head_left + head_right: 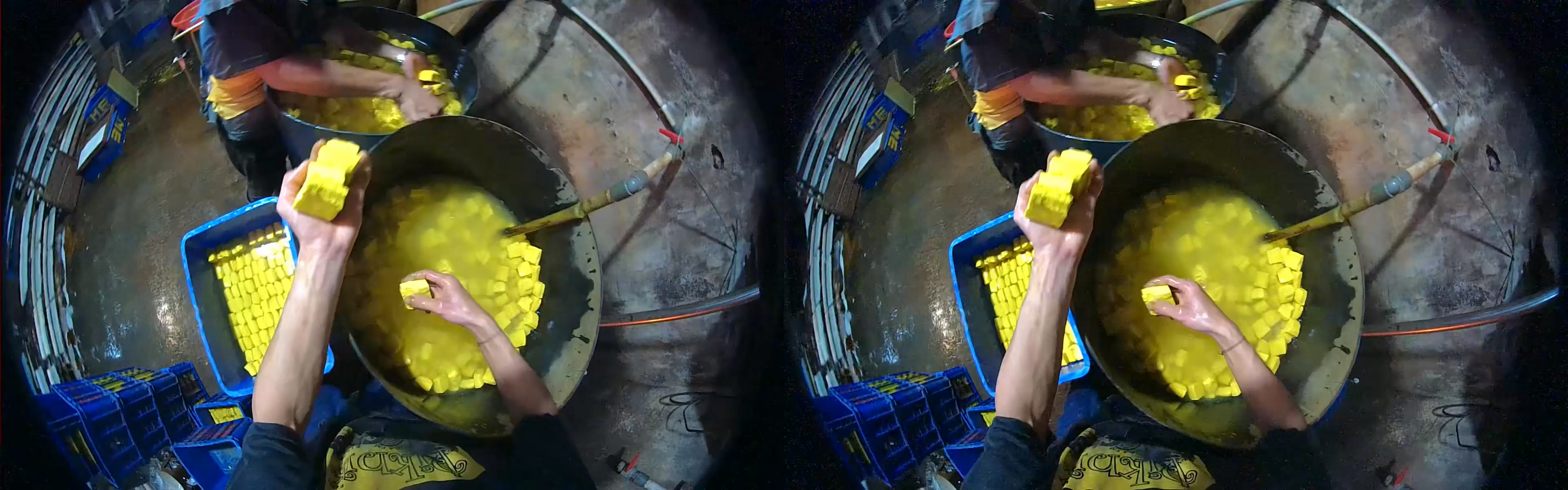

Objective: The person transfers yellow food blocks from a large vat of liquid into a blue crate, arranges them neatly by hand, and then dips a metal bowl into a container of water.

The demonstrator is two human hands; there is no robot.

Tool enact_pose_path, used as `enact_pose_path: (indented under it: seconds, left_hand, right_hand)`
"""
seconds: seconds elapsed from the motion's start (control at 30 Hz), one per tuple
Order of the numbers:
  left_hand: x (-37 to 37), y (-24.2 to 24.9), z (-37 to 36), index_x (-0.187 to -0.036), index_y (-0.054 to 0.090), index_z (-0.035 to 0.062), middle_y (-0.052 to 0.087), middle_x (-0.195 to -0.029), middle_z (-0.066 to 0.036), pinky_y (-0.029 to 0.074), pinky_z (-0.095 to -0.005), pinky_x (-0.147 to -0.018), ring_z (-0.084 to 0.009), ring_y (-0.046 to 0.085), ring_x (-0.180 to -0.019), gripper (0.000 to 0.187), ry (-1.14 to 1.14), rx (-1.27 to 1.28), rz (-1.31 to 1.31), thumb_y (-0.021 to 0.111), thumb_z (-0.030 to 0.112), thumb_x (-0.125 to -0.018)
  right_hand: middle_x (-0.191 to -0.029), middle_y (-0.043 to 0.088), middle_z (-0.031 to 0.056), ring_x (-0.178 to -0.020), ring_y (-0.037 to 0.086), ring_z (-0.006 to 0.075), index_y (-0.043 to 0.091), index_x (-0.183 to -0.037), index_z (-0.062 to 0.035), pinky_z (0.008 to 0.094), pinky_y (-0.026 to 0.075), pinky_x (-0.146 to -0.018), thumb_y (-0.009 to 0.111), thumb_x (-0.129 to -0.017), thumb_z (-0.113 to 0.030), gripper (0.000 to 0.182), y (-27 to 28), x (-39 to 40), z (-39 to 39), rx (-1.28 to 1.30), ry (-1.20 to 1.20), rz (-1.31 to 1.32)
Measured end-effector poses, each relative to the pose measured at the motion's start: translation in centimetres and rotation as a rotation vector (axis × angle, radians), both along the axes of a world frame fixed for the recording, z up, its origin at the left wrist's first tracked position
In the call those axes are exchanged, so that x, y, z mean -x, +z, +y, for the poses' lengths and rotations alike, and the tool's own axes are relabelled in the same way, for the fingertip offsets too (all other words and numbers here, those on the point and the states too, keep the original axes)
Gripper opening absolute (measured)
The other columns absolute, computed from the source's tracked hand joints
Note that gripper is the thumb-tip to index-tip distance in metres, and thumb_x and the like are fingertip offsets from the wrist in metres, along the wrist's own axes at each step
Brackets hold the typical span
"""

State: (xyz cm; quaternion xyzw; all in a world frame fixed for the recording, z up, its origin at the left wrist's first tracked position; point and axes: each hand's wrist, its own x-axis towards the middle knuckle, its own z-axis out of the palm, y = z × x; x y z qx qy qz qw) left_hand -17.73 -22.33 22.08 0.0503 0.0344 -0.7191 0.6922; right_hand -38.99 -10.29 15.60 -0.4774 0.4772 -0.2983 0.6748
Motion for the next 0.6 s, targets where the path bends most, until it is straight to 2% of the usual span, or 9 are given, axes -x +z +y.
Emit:
enact_pose_path:
  seconds: [0.17,0.23,0.27,0.3,0.37,0.43,0.5,0.53,0.6]
  left_hand:
    - [-5.5,-7.1,6.1,-0.107,0.058,0.0067,0.063,-0.104,-0.01,0.048,-0.0438,-0.088,-0.0276,0.061,-0.092,0.038,0.026,-0.181,-0.112,0.05,0.029,-0.078]
    - [-6.9,-10.4,9.1,-0.107,0.057,0.0073,0.063,-0.102,-0.011,0.048,-0.0426,-0.086,-0.027,0.061,-0.09,0.037,-0.075,-0.217,-0.165,0.048,0.03,-0.08]
    - [-7.3,-11.3,10.9,-0.108,0.057,0.0063,0.062,-0.1,-0.011,0.049,-0.0409,-0.082,-0.0261,0.061,-0.089,0.037,-0.09,-0.25,-0.173,0.048,0.03,-0.08]
    - [-7.7,-11.0,12.4,-0.108,0.057,0.0054,0.062,-0.099,-0.012,0.05,-0.0391,-0.078,-0.0252,0.06,-0.089,0.038,-0.106,-0.283,-0.178,0.048,0.03,-0.08]
    - [-8.3,-13.2,15.1,-0.11,0.055,0.0049,0.061,-0.102,-0.012,0.047,-0.0379,-0.084,-0.0263,0.058,-0.094,0.04,-0.111,-0.33,-0.07,0.049,0.028,-0.079]
    - [-10.5,-13.4,17.0,-0.109,0.056,0.0051,0.061,-0.102,-0.011,0.046,-0.0366,-0.086,-0.0265,0.058,-0.094,0.038,-0.151,-0.356,0.005,0.05,0.026,-0.078]
    - [-12.6,-15.6,18.7,-0.109,0.056,0.0077,0.061,-0.103,-0.01,0.046,-0.0379,-0.087,-0.0266,0.058,-0.096,0.041,-0.203,-0.358,-0.036,0.049,0.039,-0.084]
    - [-13.7,-16.8,19.4,-0.11,0.056,0.009,0.061,-0.104,-0.01,0.045,-0.0387,-0.089,-0.0267,0.058,-0.098,0.049,-0.216,-0.328,0.091,0.047,0.05,-0.085]
    - [-15.8,-18.4,19.5,-0.113,0.054,0.0121,0.059,-0.108,-0.01,0.043,-0.0417,-0.091,-0.0258,0.056,-0.101,0.062,-0.214,-0.508,0.035,0.04,0.064,-0.082]
  right_hand:
    - [-0.09,0.064,0.0064,-0.082,0.061,0.0119,0.056,-0.1,0.0002,0.0252,0.049,-0.07,0.071,-0.077,-0.008,0.028,11.3,-11.1,0.9,0.271,0.068,0.055]
    - [-0.092,0.062,0.0063,-0.084,0.06,0.0095,0.058,-0.098,-0.0002,0.0241,0.05,-0.071,0.073,-0.076,-0.002,0.027,12.6,-15.3,1.4,0.394,0.165,0.311]
    - [-0.102,0.059,0.0117,-0.097,0.058,0.0168,0.058,-0.096,-0.0017,0.0299,0.048,-0.08,0.076,-0.072,-0.009,0.031,12.2,-17.0,1.5,0.273,0.271,0.407]
    - [-0.102,0.059,0.0117,-0.097,0.058,0.0168,0.058,-0.096,-0.0017,0.0299,0.048,-0.08,0.076,-0.072,-0.009,0.031,11.2,-18.6,1.7,0.259,0.294,0.416]
    - [-0.117,0.051,0.016,-0.113,0.049,0.0282,0.057,-0.103,-0.0031,0.039,0.041,-0.092,0.078,-0.068,-0.021,0.045,8.2,-21.6,2.0,0.812,0.29,0.881]
    - [-0.135,0.036,0.0214,-0.126,0.033,0.0391,0.05,-0.122,-0.0041,0.0461,0.028,-0.103,0.075,-0.067,-0.039,0.07,6.6,-24.0,2.5,0.747,0.274,0.84]
    - [-0.14,0.031,0.0226,-0.132,0.026,0.0394,0.045,-0.128,-0.0032,0.0452,0.021,-0.108,0.071,-0.071,-0.043,0.074,3.0,-25.4,3.3,0.563,0.461,0.814]
    - [-0.14,0.03,0.0229,-0.134,0.023,0.0378,0.041,-0.132,-0.0029,0.0431,0.017,-0.111,0.068,-0.075,-0.043,0.075,1.0,-27.0,3.4,0.429,0.51,0.637]
    - [-0.13,0.041,0.0208,-0.127,0.035,0.0335,0.049,-0.124,-0.0007,0.0404,0.026,-0.106,0.068,-0.076,-0.036,0.063,-3.2,-27.9,2.8,0.246,0.572,0.472]
